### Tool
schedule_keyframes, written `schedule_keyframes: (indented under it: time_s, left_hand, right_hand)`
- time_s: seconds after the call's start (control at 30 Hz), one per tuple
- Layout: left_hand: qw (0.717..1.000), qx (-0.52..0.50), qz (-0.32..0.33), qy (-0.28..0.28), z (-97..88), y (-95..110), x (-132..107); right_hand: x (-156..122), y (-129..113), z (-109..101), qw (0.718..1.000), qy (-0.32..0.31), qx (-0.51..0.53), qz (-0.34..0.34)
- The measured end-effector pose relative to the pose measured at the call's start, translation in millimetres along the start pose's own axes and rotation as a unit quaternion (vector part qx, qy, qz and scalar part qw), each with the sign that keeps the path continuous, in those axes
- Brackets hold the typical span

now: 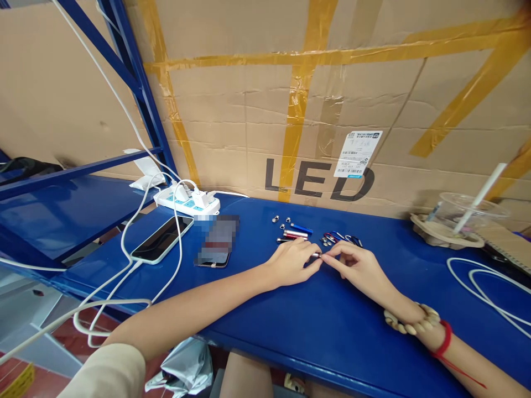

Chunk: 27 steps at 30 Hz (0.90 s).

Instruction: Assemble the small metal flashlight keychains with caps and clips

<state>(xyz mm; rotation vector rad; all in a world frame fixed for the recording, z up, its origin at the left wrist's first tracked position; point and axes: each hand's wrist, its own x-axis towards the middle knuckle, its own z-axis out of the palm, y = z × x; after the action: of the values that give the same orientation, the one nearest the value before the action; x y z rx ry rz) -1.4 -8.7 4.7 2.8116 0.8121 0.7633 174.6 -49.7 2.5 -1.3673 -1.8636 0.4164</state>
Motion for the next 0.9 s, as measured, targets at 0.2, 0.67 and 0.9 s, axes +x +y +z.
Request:
schedule_keyframes:
  time_s: [0.2,0.67,0.9]
  left_hand:
    - [1.0,-0.002,-0.01,0.0,-0.9,1.2,0.5]
    - [1.0,0.021,-0.003,0.011,3.3,-1.9,-0.3]
    - [0.997,0.048,-0.053,0.024,5.8,-0.1,-0.8]
  right_hand:
    - [-0.7,-1.1,0.2,1.0,0.001,-0.014,-0.007]
    - [-1.4,-1.7,1.2,0.998,-0.045,0.044,0.006]
    - [-0.1,-6.1,2.5,0.994,-0.041,0.085,0.05]
